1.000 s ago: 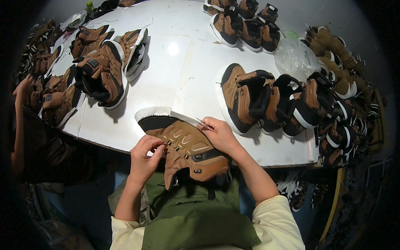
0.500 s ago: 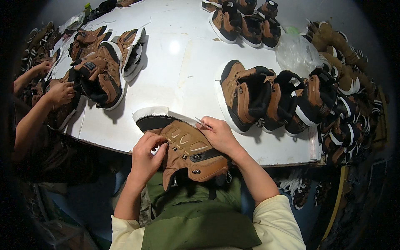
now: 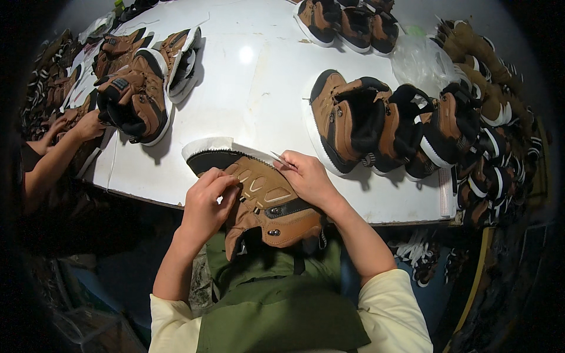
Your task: The person threads white laces through the eyelets of a brown and black high-top sneaker, pulls the laces to tighten them, and adjusts the tongue and laces. The person repeats this process on a second shoe. The finished shoes remain on the table.
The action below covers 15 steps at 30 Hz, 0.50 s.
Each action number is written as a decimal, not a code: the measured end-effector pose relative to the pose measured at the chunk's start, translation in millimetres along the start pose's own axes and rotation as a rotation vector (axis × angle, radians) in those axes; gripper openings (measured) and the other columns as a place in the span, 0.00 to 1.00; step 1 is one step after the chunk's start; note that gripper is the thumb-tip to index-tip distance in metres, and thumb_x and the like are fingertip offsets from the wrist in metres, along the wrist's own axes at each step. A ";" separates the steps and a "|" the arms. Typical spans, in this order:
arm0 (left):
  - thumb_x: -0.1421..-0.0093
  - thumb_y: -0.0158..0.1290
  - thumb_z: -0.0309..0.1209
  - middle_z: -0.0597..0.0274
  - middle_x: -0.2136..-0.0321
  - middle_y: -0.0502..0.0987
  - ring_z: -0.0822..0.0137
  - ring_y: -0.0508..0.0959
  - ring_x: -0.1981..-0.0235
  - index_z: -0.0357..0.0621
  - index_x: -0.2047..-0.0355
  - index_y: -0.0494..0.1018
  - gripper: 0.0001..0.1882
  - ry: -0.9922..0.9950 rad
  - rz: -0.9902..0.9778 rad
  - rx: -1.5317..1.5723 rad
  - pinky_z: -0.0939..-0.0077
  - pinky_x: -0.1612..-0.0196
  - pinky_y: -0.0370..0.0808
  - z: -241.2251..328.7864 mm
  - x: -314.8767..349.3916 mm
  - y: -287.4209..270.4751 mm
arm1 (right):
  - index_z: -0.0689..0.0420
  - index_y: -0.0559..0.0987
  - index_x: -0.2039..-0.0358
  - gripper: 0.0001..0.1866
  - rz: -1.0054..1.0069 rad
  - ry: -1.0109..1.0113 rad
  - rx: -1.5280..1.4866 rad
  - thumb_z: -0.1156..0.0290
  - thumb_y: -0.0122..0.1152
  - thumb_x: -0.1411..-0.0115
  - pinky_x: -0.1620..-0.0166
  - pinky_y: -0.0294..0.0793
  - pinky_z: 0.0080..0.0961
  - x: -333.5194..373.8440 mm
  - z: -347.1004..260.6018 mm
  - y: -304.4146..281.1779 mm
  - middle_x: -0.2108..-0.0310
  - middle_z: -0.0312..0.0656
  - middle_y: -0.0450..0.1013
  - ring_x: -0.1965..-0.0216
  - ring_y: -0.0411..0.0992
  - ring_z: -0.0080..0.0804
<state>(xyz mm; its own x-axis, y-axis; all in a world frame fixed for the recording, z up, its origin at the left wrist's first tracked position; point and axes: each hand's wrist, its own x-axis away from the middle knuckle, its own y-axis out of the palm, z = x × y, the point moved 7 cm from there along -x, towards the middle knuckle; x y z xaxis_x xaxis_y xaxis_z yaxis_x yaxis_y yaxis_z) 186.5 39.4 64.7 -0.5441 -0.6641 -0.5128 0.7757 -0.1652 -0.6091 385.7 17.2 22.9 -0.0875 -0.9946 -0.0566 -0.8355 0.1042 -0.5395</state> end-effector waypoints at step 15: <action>0.47 0.52 0.24 0.57 0.76 0.70 0.58 0.77 0.77 0.40 0.73 0.69 0.03 0.162 -0.319 -0.430 0.67 0.76 0.74 13.9 -17.7 23.6 | 0.61 0.72 0.73 0.12 -0.006 -0.007 -0.019 0.66 0.57 0.37 0.74 0.62 0.29 -0.9 -0.3 1.7 0.83 0.46 0.62 0.80 0.59 0.33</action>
<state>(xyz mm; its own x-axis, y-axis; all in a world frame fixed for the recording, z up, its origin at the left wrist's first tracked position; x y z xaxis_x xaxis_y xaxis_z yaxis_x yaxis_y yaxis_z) 219.0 37.2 67.8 -0.7991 -0.5037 -0.3284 0.3826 -0.0047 -0.9239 384.2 18.3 22.3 -0.0789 -0.9951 -0.0597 -0.8464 0.0985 -0.5234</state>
